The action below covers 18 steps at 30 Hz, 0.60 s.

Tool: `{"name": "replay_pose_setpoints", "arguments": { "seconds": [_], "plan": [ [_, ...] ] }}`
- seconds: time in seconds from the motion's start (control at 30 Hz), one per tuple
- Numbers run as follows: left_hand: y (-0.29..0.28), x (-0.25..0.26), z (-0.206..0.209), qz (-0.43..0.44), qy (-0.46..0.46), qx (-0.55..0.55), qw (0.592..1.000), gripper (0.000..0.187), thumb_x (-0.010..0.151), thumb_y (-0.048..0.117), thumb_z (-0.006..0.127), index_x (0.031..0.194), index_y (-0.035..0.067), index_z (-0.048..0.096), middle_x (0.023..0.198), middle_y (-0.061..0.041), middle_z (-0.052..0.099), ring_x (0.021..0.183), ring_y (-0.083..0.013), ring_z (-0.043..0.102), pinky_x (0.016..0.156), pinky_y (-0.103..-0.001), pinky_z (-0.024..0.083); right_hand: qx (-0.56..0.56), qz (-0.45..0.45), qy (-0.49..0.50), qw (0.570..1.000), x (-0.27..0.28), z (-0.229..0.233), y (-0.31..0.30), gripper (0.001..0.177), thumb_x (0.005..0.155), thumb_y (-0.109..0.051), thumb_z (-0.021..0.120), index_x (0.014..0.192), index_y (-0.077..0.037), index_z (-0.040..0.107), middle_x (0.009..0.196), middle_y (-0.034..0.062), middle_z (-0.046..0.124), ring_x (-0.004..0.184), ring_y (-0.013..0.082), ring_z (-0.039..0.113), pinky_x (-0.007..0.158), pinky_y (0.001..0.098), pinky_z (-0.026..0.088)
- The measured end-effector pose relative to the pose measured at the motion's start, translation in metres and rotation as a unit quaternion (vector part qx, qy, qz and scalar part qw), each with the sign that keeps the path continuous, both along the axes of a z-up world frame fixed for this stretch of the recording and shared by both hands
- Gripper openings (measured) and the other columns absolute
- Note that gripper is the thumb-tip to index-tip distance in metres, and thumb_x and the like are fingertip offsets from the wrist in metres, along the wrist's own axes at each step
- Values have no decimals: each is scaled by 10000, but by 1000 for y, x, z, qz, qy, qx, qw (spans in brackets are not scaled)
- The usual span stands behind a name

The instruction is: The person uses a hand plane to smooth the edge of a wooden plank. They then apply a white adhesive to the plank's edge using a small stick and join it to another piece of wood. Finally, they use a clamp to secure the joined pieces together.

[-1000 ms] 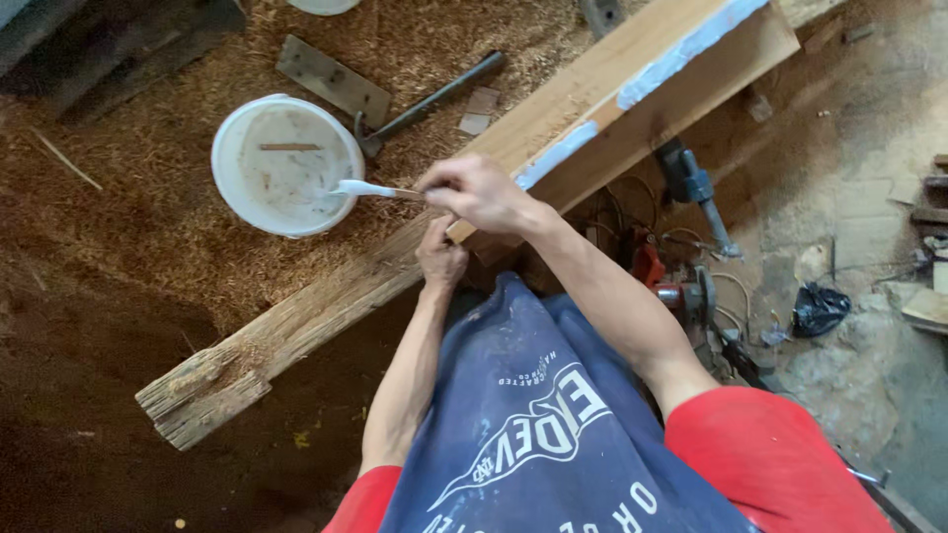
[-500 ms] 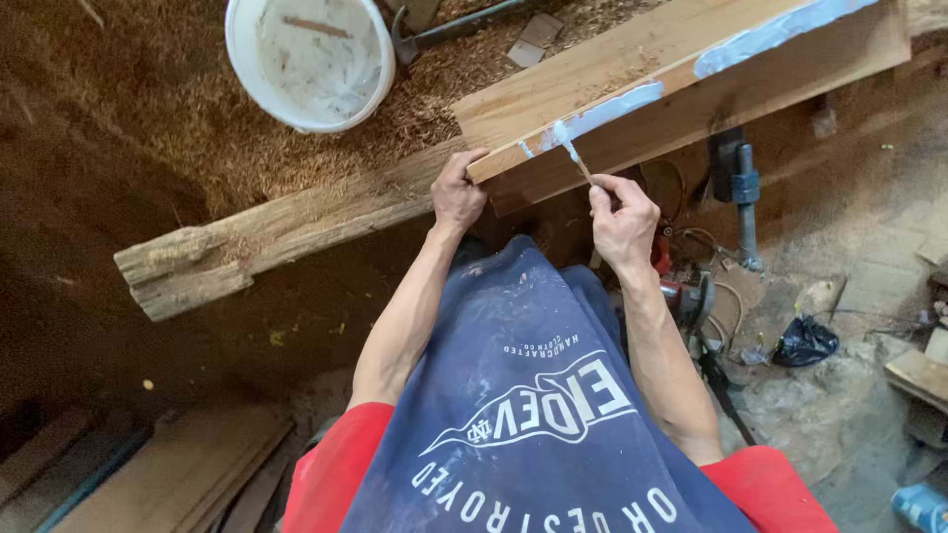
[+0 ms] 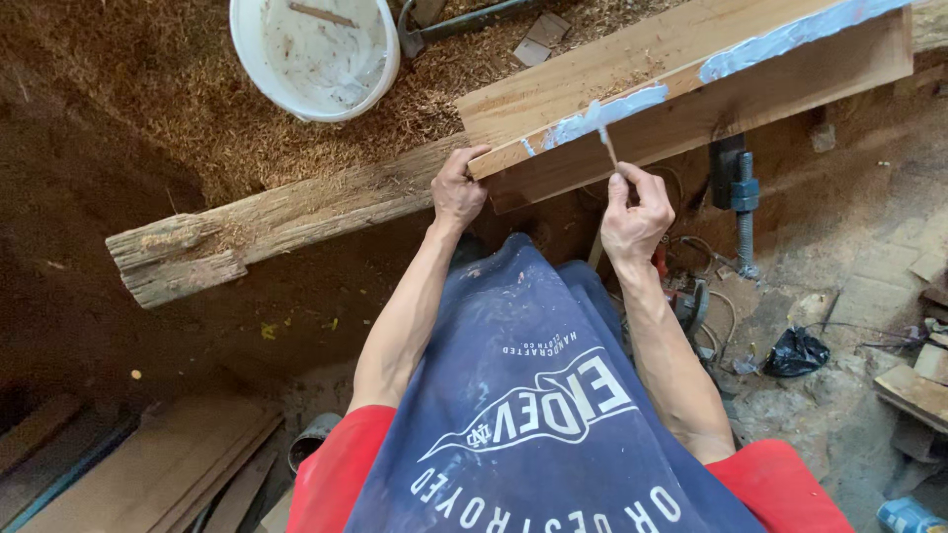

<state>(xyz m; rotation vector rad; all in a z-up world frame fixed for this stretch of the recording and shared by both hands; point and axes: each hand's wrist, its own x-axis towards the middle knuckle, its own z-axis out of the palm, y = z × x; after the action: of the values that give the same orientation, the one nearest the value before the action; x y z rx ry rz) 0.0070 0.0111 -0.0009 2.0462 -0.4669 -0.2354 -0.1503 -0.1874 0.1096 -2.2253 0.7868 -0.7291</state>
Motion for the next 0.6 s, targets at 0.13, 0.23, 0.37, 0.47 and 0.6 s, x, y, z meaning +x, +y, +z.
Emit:
{"name": "replay_pose_setpoints", "arguments": {
  "seconds": [0.13, 0.23, 0.37, 0.47, 0.6],
  "plan": [
    [-3, 0, 9, 7, 30, -11, 999, 371, 822, 301, 865, 1153, 202, 730, 1117, -7, 760, 1032, -200, 765, 857, -324, 618, -8, -15, 11, 1000, 1, -18, -2, 163, 978, -34, 732, 1140, -8, 734, 975, 165, 699, 847, 281, 698, 729, 391, 568],
    [-2, 3, 9, -7, -15, -10, 1000, 408, 809, 321, 884, 1161, 185, 729, 1134, -29, 756, 1048, -216, 750, 877, -331, 609, -36, 34, 6, 999, -5, -28, 7, 162, 967, -33, 735, 1128, -17, 720, 991, 145, 708, 874, 266, 696, 739, 376, 578],
    [-2, 3, 5, -7, -10, -21, 1000, 420, 815, 337, 886, 1166, 168, 729, 1113, -41, 749, 1044, -224, 749, 878, -331, 606, 38, 36, 27, 998, -22, -21, 20, 145, 939, -28, 725, 1082, -4, 732, 913, 138, 700, 724, 232, 663, 616, 362, 540],
    [-1, 2, 1, -9, -6, -14, 1000, 400, 834, 343, 872, 1167, 171, 732, 1112, -39, 750, 1040, -223, 751, 883, -331, 606, -5, 24, 6, 1000, -13, -23, -1, 136, 967, -23, 707, 1099, 5, 722, 929, 134, 704, 765, 237, 669, 642, 361, 545],
    [-1, 3, 0, -14, -10, -12, 1000, 369, 862, 335, 850, 1174, 178, 731, 1128, -38, 752, 1050, -225, 749, 893, -339, 605, -15, 23, 23, 999, 2, -21, -13, 149, 990, -24, 703, 1135, 10, 721, 947, 151, 703, 805, 257, 683, 687, 374, 565]
  ]
}}
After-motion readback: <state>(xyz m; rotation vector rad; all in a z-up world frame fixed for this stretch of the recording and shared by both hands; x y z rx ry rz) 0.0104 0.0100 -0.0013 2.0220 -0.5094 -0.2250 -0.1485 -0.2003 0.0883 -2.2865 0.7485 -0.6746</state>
